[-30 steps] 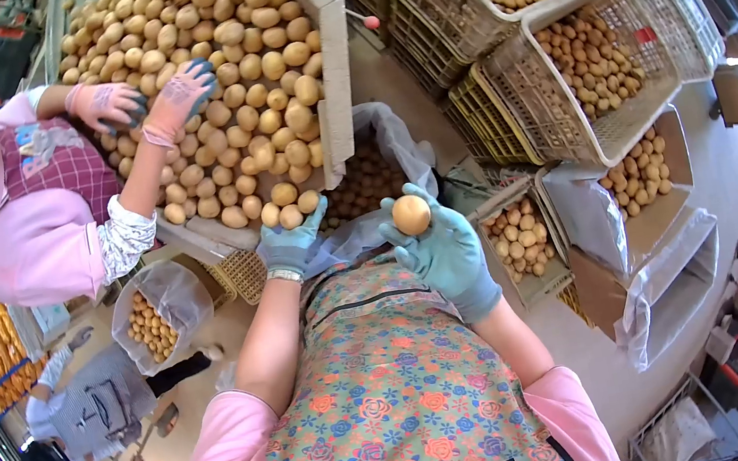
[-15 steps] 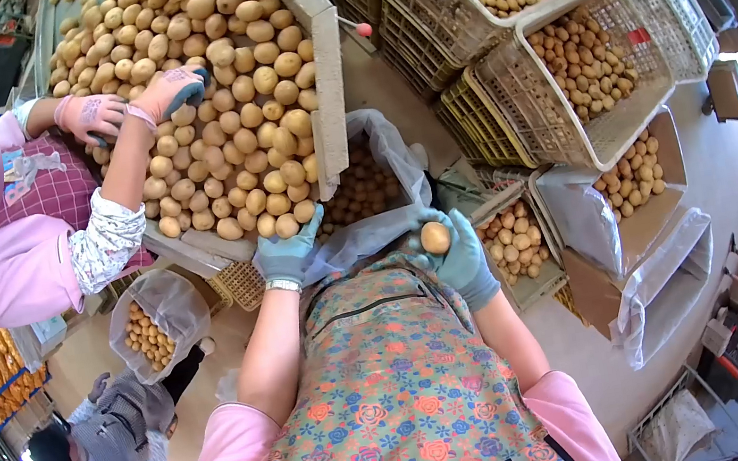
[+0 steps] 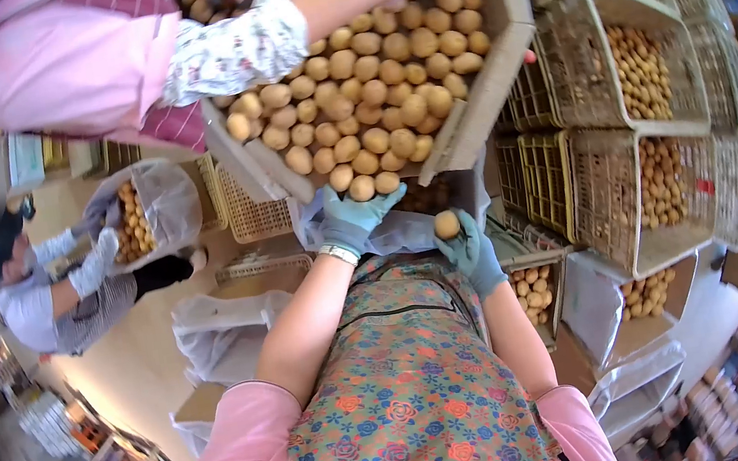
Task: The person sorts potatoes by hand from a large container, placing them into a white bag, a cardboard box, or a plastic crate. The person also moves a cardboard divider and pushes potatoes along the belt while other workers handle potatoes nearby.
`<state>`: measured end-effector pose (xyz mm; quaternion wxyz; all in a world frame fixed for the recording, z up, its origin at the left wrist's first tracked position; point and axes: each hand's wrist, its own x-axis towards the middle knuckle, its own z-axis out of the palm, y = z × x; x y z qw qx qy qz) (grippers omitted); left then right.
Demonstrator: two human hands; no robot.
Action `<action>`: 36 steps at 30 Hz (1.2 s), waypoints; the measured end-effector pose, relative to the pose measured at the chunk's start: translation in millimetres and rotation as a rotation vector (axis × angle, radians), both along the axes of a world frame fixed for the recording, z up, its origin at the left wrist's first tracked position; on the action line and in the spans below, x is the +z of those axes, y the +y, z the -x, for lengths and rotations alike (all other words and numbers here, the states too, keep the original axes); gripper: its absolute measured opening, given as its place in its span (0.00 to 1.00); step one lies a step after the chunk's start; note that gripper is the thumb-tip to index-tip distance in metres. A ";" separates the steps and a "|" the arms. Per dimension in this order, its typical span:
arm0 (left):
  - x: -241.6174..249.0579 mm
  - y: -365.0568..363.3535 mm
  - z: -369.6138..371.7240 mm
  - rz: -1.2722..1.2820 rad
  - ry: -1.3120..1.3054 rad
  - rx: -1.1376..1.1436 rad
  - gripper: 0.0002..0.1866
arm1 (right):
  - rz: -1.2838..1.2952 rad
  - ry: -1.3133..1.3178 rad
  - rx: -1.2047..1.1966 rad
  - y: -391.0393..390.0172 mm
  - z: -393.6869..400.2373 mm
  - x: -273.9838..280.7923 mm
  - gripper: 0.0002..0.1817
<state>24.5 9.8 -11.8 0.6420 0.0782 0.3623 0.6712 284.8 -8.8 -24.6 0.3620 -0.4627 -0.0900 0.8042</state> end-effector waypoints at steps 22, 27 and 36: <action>-64.0 -37.0 2.2 0.208 0.653 -0.059 0.32 | -1.694 -1.264 0.931 92.6 176.9 103.1 0.27; 9.9 -6.4 7.7 0.269 -0.838 0.265 0.37 | -1.599 -1.408 0.741 132.3 118.0 114.2 0.24; -26.2 -15.0 14.4 0.690 -0.166 0.336 0.33 | -1.257 -1.717 1.120 187.8 137.4 101.5 0.24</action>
